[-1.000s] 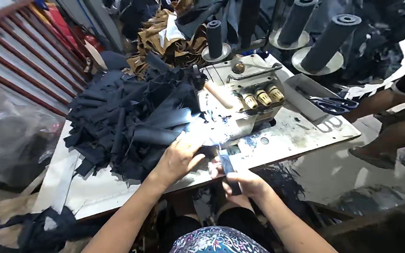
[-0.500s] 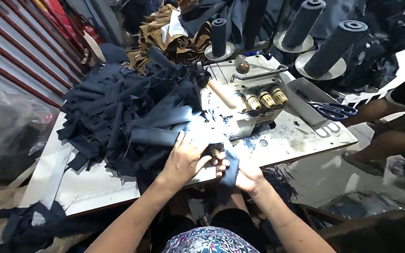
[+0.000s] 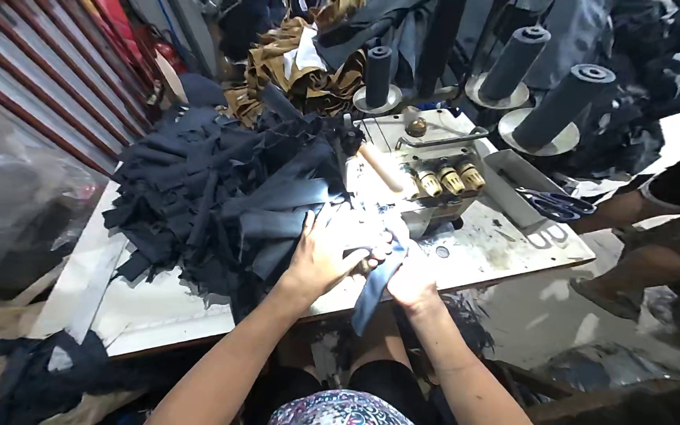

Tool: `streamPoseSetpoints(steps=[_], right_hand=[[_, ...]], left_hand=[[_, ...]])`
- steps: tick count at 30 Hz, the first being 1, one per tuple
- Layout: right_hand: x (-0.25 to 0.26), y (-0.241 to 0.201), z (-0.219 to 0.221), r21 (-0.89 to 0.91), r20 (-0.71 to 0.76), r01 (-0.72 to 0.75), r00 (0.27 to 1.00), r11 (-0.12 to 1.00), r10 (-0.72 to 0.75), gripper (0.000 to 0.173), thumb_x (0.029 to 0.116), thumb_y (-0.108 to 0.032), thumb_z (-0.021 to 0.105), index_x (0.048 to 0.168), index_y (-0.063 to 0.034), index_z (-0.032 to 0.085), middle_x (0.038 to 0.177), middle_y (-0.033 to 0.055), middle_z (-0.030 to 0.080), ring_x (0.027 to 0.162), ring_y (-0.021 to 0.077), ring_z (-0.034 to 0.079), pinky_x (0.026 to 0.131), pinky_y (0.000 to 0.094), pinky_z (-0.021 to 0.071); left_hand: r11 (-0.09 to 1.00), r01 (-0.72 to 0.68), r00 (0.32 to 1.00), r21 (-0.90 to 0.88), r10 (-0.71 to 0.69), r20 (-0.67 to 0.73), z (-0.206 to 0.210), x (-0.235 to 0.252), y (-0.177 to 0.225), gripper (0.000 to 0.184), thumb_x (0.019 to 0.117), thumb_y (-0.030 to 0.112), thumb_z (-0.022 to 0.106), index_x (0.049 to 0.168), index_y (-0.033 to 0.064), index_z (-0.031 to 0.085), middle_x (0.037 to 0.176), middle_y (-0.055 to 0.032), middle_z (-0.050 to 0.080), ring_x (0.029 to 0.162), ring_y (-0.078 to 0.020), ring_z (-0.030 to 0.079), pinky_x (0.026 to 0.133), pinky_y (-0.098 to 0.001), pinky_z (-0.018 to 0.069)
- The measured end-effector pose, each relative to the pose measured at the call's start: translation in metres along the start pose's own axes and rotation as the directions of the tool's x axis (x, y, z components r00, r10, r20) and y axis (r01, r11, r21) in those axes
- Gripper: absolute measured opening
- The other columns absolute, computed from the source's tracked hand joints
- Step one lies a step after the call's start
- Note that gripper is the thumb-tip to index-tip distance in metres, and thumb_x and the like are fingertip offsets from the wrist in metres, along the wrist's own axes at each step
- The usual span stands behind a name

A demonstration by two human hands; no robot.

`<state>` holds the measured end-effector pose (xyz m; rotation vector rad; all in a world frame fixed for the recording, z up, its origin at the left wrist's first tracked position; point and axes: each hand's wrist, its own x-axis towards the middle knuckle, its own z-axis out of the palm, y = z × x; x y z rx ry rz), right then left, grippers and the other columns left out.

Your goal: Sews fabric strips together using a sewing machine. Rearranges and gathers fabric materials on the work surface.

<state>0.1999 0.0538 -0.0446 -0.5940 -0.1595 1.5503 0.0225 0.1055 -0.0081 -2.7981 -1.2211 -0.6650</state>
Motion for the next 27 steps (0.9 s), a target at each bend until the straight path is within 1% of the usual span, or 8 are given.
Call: streamPoseSetpoints(steps=[4, 9, 14, 16, 19, 21, 23, 27], right_hand=[[-0.024, 0.014, -0.005, -0.198, 0.136, 0.101, 0.988, 0.975, -0.074, 0.042, 0.1093, -0.022, 0.019, 0.095, -0.0103, 0.056, 0.072, 0.0001, 0.058, 0.066, 0.0116, 0.060, 0.067, 0.0288, 0.0553], [-0.066, 0.012, 0.000, -0.448, 0.583, 0.276, 0.811, 0.850, 0.044, 0.013, 0.0995, -0.022, 0.063, 0.109, -0.0157, 0.069, 0.100, -0.0082, 0.072, 0.091, 0.0006, 0.067, 0.083, 0.0242, 0.0566], [-0.055, -0.020, -0.006, -0.211, 0.879, 0.161, 0.463, 0.964, 0.115, 0.025, 0.1017, -0.040, 0.059, 0.106, -0.0202, 0.073, 0.078, -0.0100, 0.071, 0.065, -0.0018, 0.065, 0.058, 0.0167, 0.0532], [-0.040, -0.033, -0.013, -0.109, 0.866, 0.123, 0.499, 0.986, 0.033, 0.029, 0.0995, -0.044, 0.060, 0.097, -0.0190, 0.075, 0.068, -0.0114, 0.066, 0.061, -0.0002, 0.063, 0.060, 0.0189, 0.0526], [-0.010, -0.029, -0.024, -0.164, 0.631, 0.132, 0.776, 0.978, 0.001, 0.028, 0.0963, -0.044, 0.065, 0.086, -0.0200, 0.073, 0.063, -0.0106, 0.059, 0.058, 0.0008, 0.057, 0.061, 0.0203, 0.0512], [0.005, -0.021, -0.025, -0.228, 0.481, 0.128, 0.877, 0.965, -0.003, 0.028, 0.1018, -0.037, 0.054, 0.085, -0.0194, 0.069, 0.064, -0.0088, 0.057, 0.056, 0.0016, 0.055, 0.059, 0.0196, 0.0506], [0.013, -0.018, -0.034, -0.188, 0.448, 0.064, 0.894, 0.980, 0.027, 0.034, 0.1059, -0.033, 0.045, 0.086, -0.0171, 0.067, 0.063, -0.0082, 0.056, 0.055, 0.0021, 0.055, 0.060, 0.0195, 0.0518], [0.016, -0.028, -0.053, 0.042, 0.488, -0.077, 0.872, 0.996, 0.047, 0.031, 0.1039, -0.035, 0.055, 0.092, -0.0104, 0.068, 0.059, -0.0057, 0.053, 0.052, 0.0047, 0.055, 0.060, 0.0213, 0.0527]], left_hand=[[0.982, 0.124, 0.988, -0.140, -0.109, 0.112, -0.020, -0.002, 0.010, 0.077, 0.1000, 0.070, 0.034, 0.144, 0.0133, 0.061, 0.160, -0.0110, 0.045, 0.155, -0.0325, 0.029, 0.124, -0.0619, 0.0179], [0.911, 0.008, 0.980, -0.412, -0.089, -0.178, -0.048, -0.032, 0.060, 0.033, 0.0903, 0.046, 0.071, 0.078, 0.0150, 0.074, 0.112, -0.0004, 0.072, 0.102, -0.0158, 0.066, 0.087, -0.0406, 0.0552], [0.952, -0.011, 0.914, -0.306, -0.115, -0.390, -0.117, -0.039, 0.005, 0.021, 0.0988, 0.026, 0.066, 0.096, 0.0075, 0.074, 0.112, -0.0067, 0.067, 0.114, -0.0139, 0.063, 0.100, -0.0310, 0.0516], [0.989, 0.140, 0.858, -0.037, -0.140, -0.494, -0.138, -0.032, -0.036, 0.034, 0.1029, 0.030, 0.063, 0.105, -0.0030, 0.068, 0.118, -0.0223, 0.064, 0.115, -0.0308, 0.062, 0.101, -0.0429, 0.0495], [0.958, 0.223, 0.909, 0.179, -0.137, -0.394, -0.124, -0.022, -0.051, 0.040, 0.1058, 0.030, 0.054, 0.126, -0.0034, 0.063, 0.142, -0.0300, 0.053, 0.133, -0.0507, 0.048, 0.110, -0.0677, 0.0355], [0.985, 0.037, 0.955, 0.168, 0.014, -0.297, -0.085, -0.017, -0.022, 0.038, 0.1033, 0.022, 0.056, 0.134, -0.0001, 0.063, 0.146, -0.0244, 0.056, 0.139, -0.0452, 0.048, 0.115, -0.0690, 0.0299], [0.979, -0.184, 0.956, 0.088, 0.199, -0.217, -0.039, -0.018, -0.002, 0.028, 0.1017, 0.015, 0.056, 0.122, 0.0037, 0.072, 0.127, -0.0164, 0.070, 0.123, -0.0341, 0.064, 0.109, -0.0554, 0.0462], [0.976, -0.219, 0.974, -0.001, 0.219, -0.051, -0.003, -0.029, -0.011, 0.035, 0.1017, 0.027, 0.055, 0.125, 0.0071, 0.071, 0.125, -0.0126, 0.071, 0.120, -0.0308, 0.066, 0.111, -0.0507, 0.0462]])
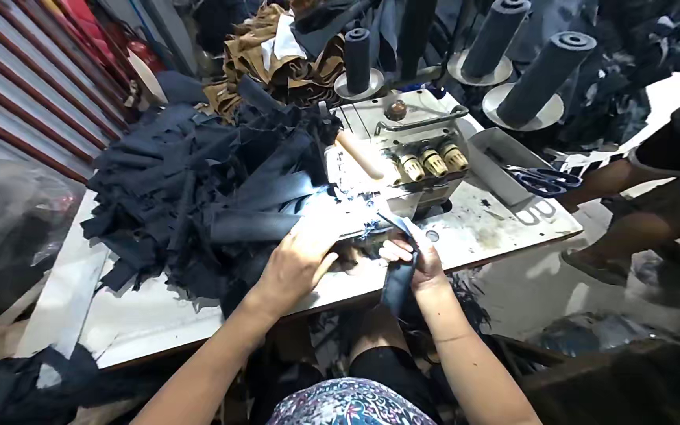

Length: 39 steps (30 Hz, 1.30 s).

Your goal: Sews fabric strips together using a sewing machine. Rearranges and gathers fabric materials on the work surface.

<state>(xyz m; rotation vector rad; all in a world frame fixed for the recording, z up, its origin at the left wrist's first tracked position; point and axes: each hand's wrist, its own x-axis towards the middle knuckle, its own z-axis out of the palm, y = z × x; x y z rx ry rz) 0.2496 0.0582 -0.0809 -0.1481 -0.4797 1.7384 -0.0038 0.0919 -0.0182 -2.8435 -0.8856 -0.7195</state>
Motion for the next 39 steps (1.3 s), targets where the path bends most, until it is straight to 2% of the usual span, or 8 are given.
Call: streamPoseSetpoints(steps=[15, 20, 22, 24, 26, 30, 35, 39], right_hand=[[0.022, 0.010, 0.020, -0.001, -0.198, 0.112, 0.974, 0.994, -0.110, 0.041, 0.1105, -0.034, 0.035, 0.102, -0.0091, 0.067, 0.064, -0.0021, 0.057, 0.052, 0.0069, 0.056, 0.056, 0.0218, 0.0537], [0.014, 0.017, 0.025, -0.314, -0.211, 0.094, 0.963, 0.945, -0.166, 0.035, 0.1101, -0.028, 0.037, 0.099, -0.0124, 0.065, 0.059, -0.0044, 0.053, 0.051, 0.0057, 0.055, 0.057, 0.0223, 0.0534], [0.002, 0.024, 0.039, -0.555, -0.130, 0.051, 0.980, 0.830, -0.148, 0.028, 0.1051, -0.025, 0.041, 0.093, -0.0143, 0.063, 0.064, -0.0051, 0.057, 0.057, 0.0047, 0.056, 0.059, 0.0219, 0.0505], [-0.011, 0.032, 0.053, -0.609, 0.014, 0.041, 0.999, 0.792, -0.041, 0.020, 0.1000, -0.030, 0.057, 0.092, -0.0142, 0.068, 0.072, -0.0043, 0.067, 0.062, 0.0032, 0.062, 0.060, 0.0208, 0.0540], [-0.024, 0.032, 0.065, -0.532, 0.240, 0.053, 0.966, 0.845, 0.091, 0.021, 0.1000, -0.035, 0.064, 0.099, -0.0166, 0.075, 0.082, -0.0049, 0.072, 0.069, 0.0018, 0.066, 0.063, 0.0204, 0.0560], [-0.025, 0.010, 0.068, -0.325, 0.529, 0.126, 0.845, 0.937, 0.069, 0.026, 0.1010, -0.039, 0.060, 0.106, -0.0188, 0.076, 0.079, -0.0083, 0.073, 0.071, 0.0019, 0.069, 0.068, 0.0220, 0.0581], [-0.006, 0.010, 0.039, -0.341, 0.056, 0.080, 0.996, 0.936, -0.065, 0.022, 0.0936, -0.040, 0.069, 0.091, -0.0188, 0.075, 0.066, -0.0071, 0.065, 0.059, 0.0034, 0.062, 0.064, 0.0226, 0.0555], [0.001, 0.022, 0.014, -0.178, -0.104, 0.024, 0.994, 0.984, -0.043, 0.026, 0.1041, -0.028, 0.050, 0.093, -0.0129, 0.069, 0.067, -0.0060, 0.057, 0.055, 0.0031, 0.055, 0.059, 0.0197, 0.0528]], left_hand=[[0.993, 0.121, 0.992, 0.009, -0.121, 0.018, -0.004, 0.022, 0.004, 0.040, 0.0985, 0.038, 0.058, 0.124, 0.0105, 0.073, 0.130, -0.0075, 0.070, 0.125, -0.0299, 0.061, 0.111, -0.0494, 0.0440], [0.998, 0.042, 0.996, -0.039, -0.039, 0.084, -0.012, 0.035, -0.016, 0.046, 0.1092, 0.036, 0.038, 0.135, 0.0109, 0.066, 0.144, -0.0114, 0.061, 0.141, -0.0304, 0.050, 0.119, -0.0555, 0.0346], [0.947, 0.234, 0.971, -0.220, -0.217, 0.099, -0.024, 0.034, 0.002, 0.060, 0.1071, 0.052, 0.035, 0.135, 0.0105, 0.067, 0.147, -0.0100, 0.059, 0.144, -0.0298, 0.047, 0.122, -0.0579, 0.0287], [0.864, 0.314, 0.941, -0.394, -0.339, 0.008, -0.036, 0.030, 0.031, 0.062, 0.0963, 0.064, 0.051, 0.107, 0.0082, 0.077, 0.123, -0.0089, 0.068, 0.123, -0.0257, 0.061, 0.110, -0.0557, 0.0434], [0.836, 0.257, 0.936, -0.485, -0.341, -0.092, -0.049, 0.022, 0.049, 0.033, 0.0912, 0.044, 0.071, 0.084, 0.0123, 0.076, 0.112, -0.0013, 0.069, 0.108, -0.0158, 0.065, 0.093, -0.0415, 0.0556], [0.931, 0.312, 0.907, -0.188, -0.351, -0.232, -0.098, 0.010, 0.010, 0.028, 0.0981, 0.027, 0.068, 0.096, -0.0007, 0.073, 0.119, -0.0184, 0.069, 0.121, -0.0338, 0.063, 0.103, -0.0511, 0.0504], [0.900, 0.385, 0.913, 0.204, -0.341, -0.223, -0.097, 0.009, -0.033, 0.029, 0.1020, 0.010, 0.055, 0.125, -0.0059, 0.064, 0.140, -0.0296, 0.056, 0.139, -0.0528, 0.043, 0.115, -0.0769, 0.0216], [1.000, 0.004, 0.997, -0.023, -0.006, -0.080, -0.017, 0.003, 0.002, 0.030, 0.0985, 0.013, 0.057, 0.123, 0.0068, 0.073, 0.126, -0.0129, 0.071, 0.119, -0.0307, 0.067, 0.107, -0.0510, 0.0494]])
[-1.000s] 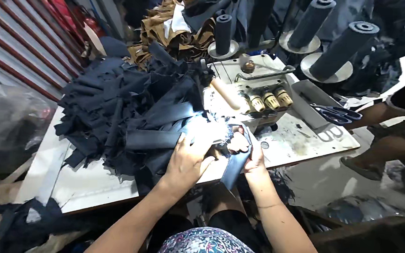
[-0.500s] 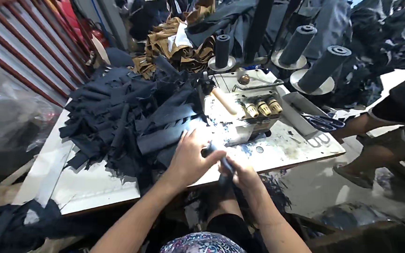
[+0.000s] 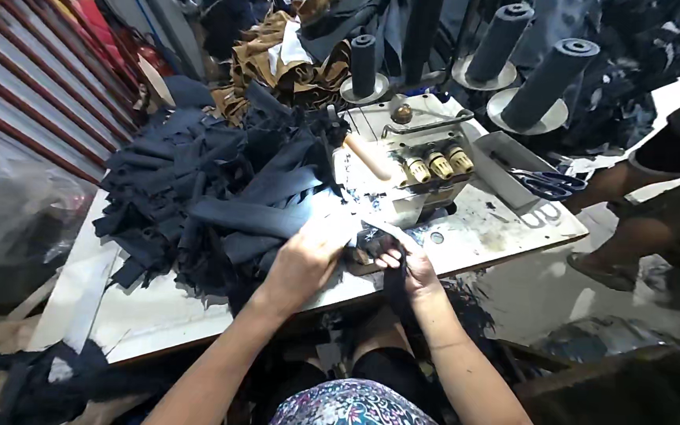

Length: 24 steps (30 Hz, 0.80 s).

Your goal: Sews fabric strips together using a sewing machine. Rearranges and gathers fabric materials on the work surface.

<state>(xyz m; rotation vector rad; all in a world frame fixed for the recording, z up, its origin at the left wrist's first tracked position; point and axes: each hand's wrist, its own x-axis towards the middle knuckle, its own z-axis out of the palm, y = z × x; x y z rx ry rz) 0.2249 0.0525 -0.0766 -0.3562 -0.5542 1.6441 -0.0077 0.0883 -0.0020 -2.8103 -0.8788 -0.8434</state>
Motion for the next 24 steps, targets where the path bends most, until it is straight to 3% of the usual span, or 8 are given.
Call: streamPoseSetpoints(steps=[5, 8, 12, 16, 17, 19, 21, 24], right_hand=[[0.004, -0.018, -0.014, 0.210, 0.034, 0.036, 0.998, 0.977, -0.044, 0.033, 0.1066, -0.032, 0.047, 0.091, -0.0120, 0.068, 0.061, -0.0066, 0.053, 0.051, 0.0033, 0.053, 0.055, 0.0181, 0.0501], [0.015, -0.020, -0.009, 0.249, -0.004, 0.068, 0.998, 0.966, -0.069, 0.041, 0.1091, -0.036, 0.037, 0.094, -0.0123, 0.067, 0.059, -0.0056, 0.053, 0.049, 0.0048, 0.054, 0.052, 0.0191, 0.0492], [0.019, -0.016, -0.004, 0.302, -0.022, 0.110, 0.994, 0.947, -0.108, 0.039, 0.1097, -0.034, 0.036, 0.098, -0.0122, 0.066, 0.061, -0.0055, 0.054, 0.050, 0.0044, 0.054, 0.051, 0.0185, 0.0491], [0.021, -0.017, 0.003, 0.246, -0.107, 0.129, 0.989, 0.960, -0.106, 0.043, 0.1106, -0.036, 0.033, 0.095, -0.0131, 0.066, 0.059, -0.0060, 0.053, 0.049, 0.0041, 0.054, 0.051, 0.0190, 0.0500], [0.021, -0.018, 0.003, 0.236, -0.121, 0.128, 0.987, 0.963, -0.102, 0.044, 0.1107, -0.036, 0.032, 0.095, -0.0123, 0.066, 0.058, -0.0057, 0.053, 0.049, 0.0046, 0.054, 0.051, 0.0196, 0.0506], [0.019, -0.018, 0.001, 0.133, -0.129, 0.116, 0.987, 0.984, -0.099, 0.043, 0.1110, -0.035, 0.033, 0.095, -0.0123, 0.067, 0.059, -0.0054, 0.053, 0.049, 0.0049, 0.054, 0.052, 0.0199, 0.0516], [0.012, -0.015, 0.001, -0.133, -0.108, 0.102, 0.987, 0.986, -0.117, 0.037, 0.1099, -0.031, 0.037, 0.093, -0.0144, 0.065, 0.059, -0.0055, 0.053, 0.051, 0.0040, 0.054, 0.055, 0.0200, 0.0520], [-0.011, -0.011, 0.016, -0.478, 0.042, 0.073, 0.997, 0.875, -0.060, 0.021, 0.0988, -0.029, 0.054, 0.087, -0.0170, 0.066, 0.065, -0.0062, 0.063, 0.056, 0.0033, 0.059, 0.057, 0.0214, 0.0519]], left_hand=[[1.000, -0.014, 0.996, -0.014, 0.015, 0.088, 0.011, -0.001, 0.005, 0.041, 0.1019, 0.027, 0.053, 0.133, 0.0046, 0.067, 0.137, -0.0126, 0.066, 0.127, -0.0284, 0.063, 0.112, -0.0455, 0.0465], [1.000, 0.029, 0.996, 0.008, -0.029, 0.088, 0.013, 0.011, 0.013, 0.036, 0.0992, 0.025, 0.061, 0.126, 0.0015, 0.068, 0.134, -0.0145, 0.066, 0.127, -0.0303, 0.062, 0.110, -0.0440, 0.0481], [0.994, 0.091, 0.989, 0.061, -0.098, 0.113, 0.020, 0.016, 0.021, 0.041, 0.0990, 0.028, 0.062, 0.128, -0.0014, 0.066, 0.134, -0.0165, 0.066, 0.128, -0.0313, 0.062, 0.111, -0.0451, 0.0465], [0.996, 0.079, 0.994, 0.037, -0.081, 0.066, 0.024, 0.026, 0.013, 0.032, 0.0986, 0.028, 0.063, 0.109, -0.0008, 0.072, 0.117, -0.0176, 0.071, 0.115, -0.0325, 0.067, 0.102, -0.0444, 0.0526], [0.998, 0.068, 0.996, 0.005, -0.069, 0.063, 0.024, 0.030, 0.010, 0.031, 0.0989, 0.028, 0.062, 0.110, 0.0016, 0.074, 0.119, -0.0164, 0.071, 0.118, -0.0315, 0.066, 0.105, -0.0438, 0.0510], [0.999, 0.005, 0.999, -0.042, -0.003, 0.051, 0.023, 0.037, 0.000, 0.030, 0.1013, 0.027, 0.056, 0.113, 0.0078, 0.076, 0.124, -0.0141, 0.071, 0.125, -0.0301, 0.063, 0.112, -0.0449, 0.0455], [0.998, 0.005, 0.998, -0.063, -0.001, 0.066, 0.018, 0.040, -0.004, 0.035, 0.1053, 0.033, 0.050, 0.116, 0.0115, 0.076, 0.125, -0.0140, 0.069, 0.127, -0.0305, 0.060, 0.111, -0.0476, 0.0443], [0.915, 0.351, 0.919, -0.201, -0.295, 0.261, -0.011, 0.037, 0.018, 0.075, 0.1029, 0.065, 0.033, 0.137, 0.0064, 0.064, 0.148, -0.0150, 0.057, 0.146, -0.0300, 0.044, 0.123, -0.0543, 0.0282]])
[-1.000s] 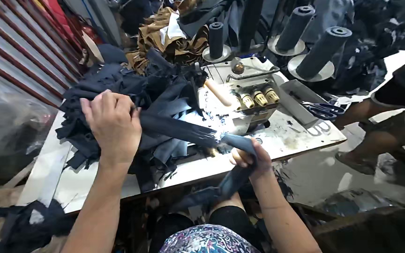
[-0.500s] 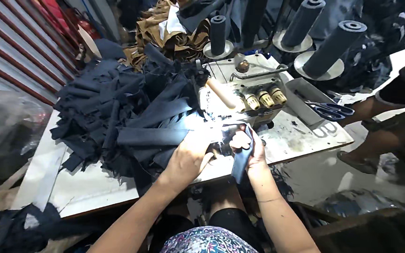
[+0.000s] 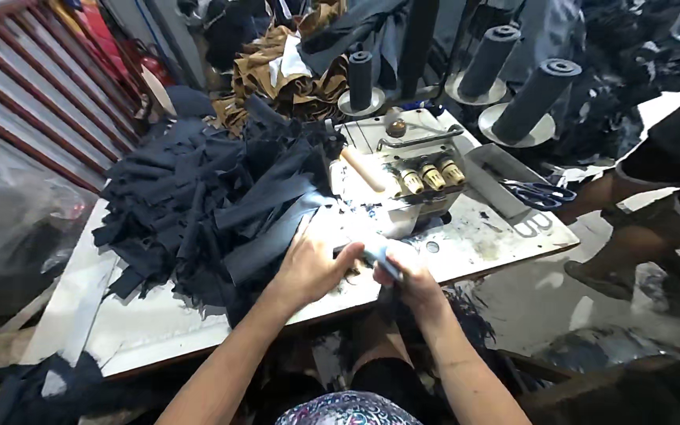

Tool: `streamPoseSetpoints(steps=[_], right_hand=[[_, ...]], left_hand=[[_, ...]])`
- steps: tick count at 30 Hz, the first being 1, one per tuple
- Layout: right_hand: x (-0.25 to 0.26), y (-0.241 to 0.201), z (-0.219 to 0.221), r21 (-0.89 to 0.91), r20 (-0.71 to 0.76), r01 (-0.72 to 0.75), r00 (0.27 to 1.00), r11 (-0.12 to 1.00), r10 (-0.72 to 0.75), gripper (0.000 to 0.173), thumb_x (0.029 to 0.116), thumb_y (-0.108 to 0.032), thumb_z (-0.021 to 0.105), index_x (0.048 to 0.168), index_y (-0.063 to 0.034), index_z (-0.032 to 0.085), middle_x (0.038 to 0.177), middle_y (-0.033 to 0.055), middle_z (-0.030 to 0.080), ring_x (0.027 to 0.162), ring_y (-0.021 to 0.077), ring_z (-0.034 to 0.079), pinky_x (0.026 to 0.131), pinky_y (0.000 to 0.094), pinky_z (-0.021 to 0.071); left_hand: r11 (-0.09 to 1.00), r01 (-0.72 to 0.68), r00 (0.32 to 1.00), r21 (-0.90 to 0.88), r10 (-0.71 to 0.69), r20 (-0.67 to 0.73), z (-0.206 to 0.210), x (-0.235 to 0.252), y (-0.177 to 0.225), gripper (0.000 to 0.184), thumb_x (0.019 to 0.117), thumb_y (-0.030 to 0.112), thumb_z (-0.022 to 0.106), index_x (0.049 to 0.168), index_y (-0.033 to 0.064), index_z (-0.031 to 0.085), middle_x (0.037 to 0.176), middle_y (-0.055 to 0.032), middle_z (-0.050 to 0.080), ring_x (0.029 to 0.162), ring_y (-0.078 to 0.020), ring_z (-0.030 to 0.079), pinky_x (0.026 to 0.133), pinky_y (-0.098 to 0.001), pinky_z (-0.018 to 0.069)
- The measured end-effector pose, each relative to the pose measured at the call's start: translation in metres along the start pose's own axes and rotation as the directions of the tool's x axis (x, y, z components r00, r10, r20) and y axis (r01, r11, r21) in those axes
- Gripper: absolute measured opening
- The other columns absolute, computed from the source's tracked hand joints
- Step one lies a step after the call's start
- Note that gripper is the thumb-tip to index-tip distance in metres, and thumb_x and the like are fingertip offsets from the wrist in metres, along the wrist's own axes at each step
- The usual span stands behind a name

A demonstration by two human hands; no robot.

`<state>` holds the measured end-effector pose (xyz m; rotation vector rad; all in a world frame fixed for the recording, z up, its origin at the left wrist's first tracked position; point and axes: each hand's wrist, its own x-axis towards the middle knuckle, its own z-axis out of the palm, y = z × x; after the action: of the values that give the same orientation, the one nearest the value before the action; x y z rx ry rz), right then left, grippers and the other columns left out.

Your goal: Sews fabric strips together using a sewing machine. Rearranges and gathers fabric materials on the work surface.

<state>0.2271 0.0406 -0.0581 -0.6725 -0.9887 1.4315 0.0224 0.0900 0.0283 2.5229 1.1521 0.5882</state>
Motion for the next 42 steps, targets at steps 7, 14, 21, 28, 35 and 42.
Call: streamPoseSetpoints(steps=[7, 14, 21, 28, 35, 42], right_hand=[[-0.021, -0.031, 0.019, 0.239, 0.591, 0.099, 0.775, 0.966, -0.226, 0.024, 0.1024, -0.038, 0.059, 0.102, -0.0205, 0.075, 0.083, -0.0112, 0.073, 0.070, -0.0036, 0.066, 0.061, 0.0156, 0.0547], [0.009, -0.001, -0.012, 0.279, 0.160, -0.046, 0.987, 0.959, 0.001, 0.025, 0.0955, -0.039, 0.065, 0.083, -0.0189, 0.071, 0.062, -0.0077, 0.060, 0.056, 0.0029, 0.059, 0.061, 0.0220, 0.0538], [0.013, 0.011, -0.034, 0.552, 0.057, -0.060, 0.998, 0.832, 0.034, 0.028, 0.1055, -0.033, 0.051, 0.097, -0.0131, 0.069, 0.065, -0.0072, 0.055, 0.054, 0.0024, 0.055, 0.057, 0.0176, 0.0515], [0.029, 0.008, -0.016, 0.665, -0.133, 0.060, 0.990, 0.745, 0.038, 0.043, 0.1106, -0.032, 0.030, 0.102, -0.0150, 0.069, 0.062, -0.0053, 0.057, 0.052, 0.0041, 0.056, 0.053, 0.0187, 0.0510], [0.032, 0.002, -0.014, 0.610, -0.148, 0.058, 0.988, 0.791, 0.042, 0.041, 0.1112, -0.032, 0.033, 0.097, -0.0153, 0.067, 0.059, -0.0064, 0.055, 0.051, 0.0037, 0.055, 0.054, 0.0191, 0.0520], [-0.006, -0.002, 0.017, -0.056, 0.063, -0.017, 0.998, 0.998, 0.021, 0.020, 0.1005, -0.025, 0.051, 0.091, -0.0136, 0.065, 0.071, -0.0048, 0.066, 0.061, 0.0048, 0.063, 0.060, 0.0234, 0.0559]], left_hand=[[0.970, -0.127, 0.972, -0.205, 0.080, -0.223, -0.048, -0.039, 0.016, 0.027, 0.0940, 0.032, 0.070, 0.075, 0.0127, 0.066, 0.113, -0.0002, 0.070, 0.113, -0.0104, 0.065, 0.093, -0.0321, 0.0571], [0.897, 0.029, 0.954, 0.440, 0.106, -0.279, -0.060, -0.020, -0.029, 0.028, 0.0998, 0.013, 0.061, 0.122, -0.0037, 0.068, 0.138, -0.0257, 0.060, 0.133, -0.0473, 0.053, 0.112, -0.0741, 0.0294], [0.915, -0.285, 0.942, 0.287, 0.322, -0.090, 0.029, -0.024, -0.026, 0.040, 0.1005, 0.028, 0.058, 0.131, 0.0058, 0.068, 0.131, -0.0141, 0.068, 0.121, -0.0328, 0.066, 0.103, -0.0476, 0.0531], [0.919, -0.139, 0.970, 0.368, 0.202, -0.138, 0.039, -0.016, 0.000, 0.038, 0.0980, 0.027, 0.066, 0.122, -0.0025, 0.068, 0.121, -0.0197, 0.070, 0.114, -0.0366, 0.068, 0.100, -0.0473, 0.0544], [0.928, -0.214, 0.955, 0.306, 0.265, -0.134, 0.032, 0.003, -0.010, 0.032, 0.0993, 0.028, 0.063, 0.105, -0.0017, 0.073, 0.109, -0.0184, 0.072, 0.107, -0.0340, 0.070, 0.096, -0.0460, 0.0555], [1.000, -0.017, 0.996, -0.013, 0.016, -0.082, 0.006, -0.010, 0.007, 0.073, 0.0991, 0.070, 0.038, 0.121, 0.0089, 0.073, 0.140, -0.0108, 0.062, 0.140, -0.0285, 0.050, 0.121, -0.0586, 0.0300]])
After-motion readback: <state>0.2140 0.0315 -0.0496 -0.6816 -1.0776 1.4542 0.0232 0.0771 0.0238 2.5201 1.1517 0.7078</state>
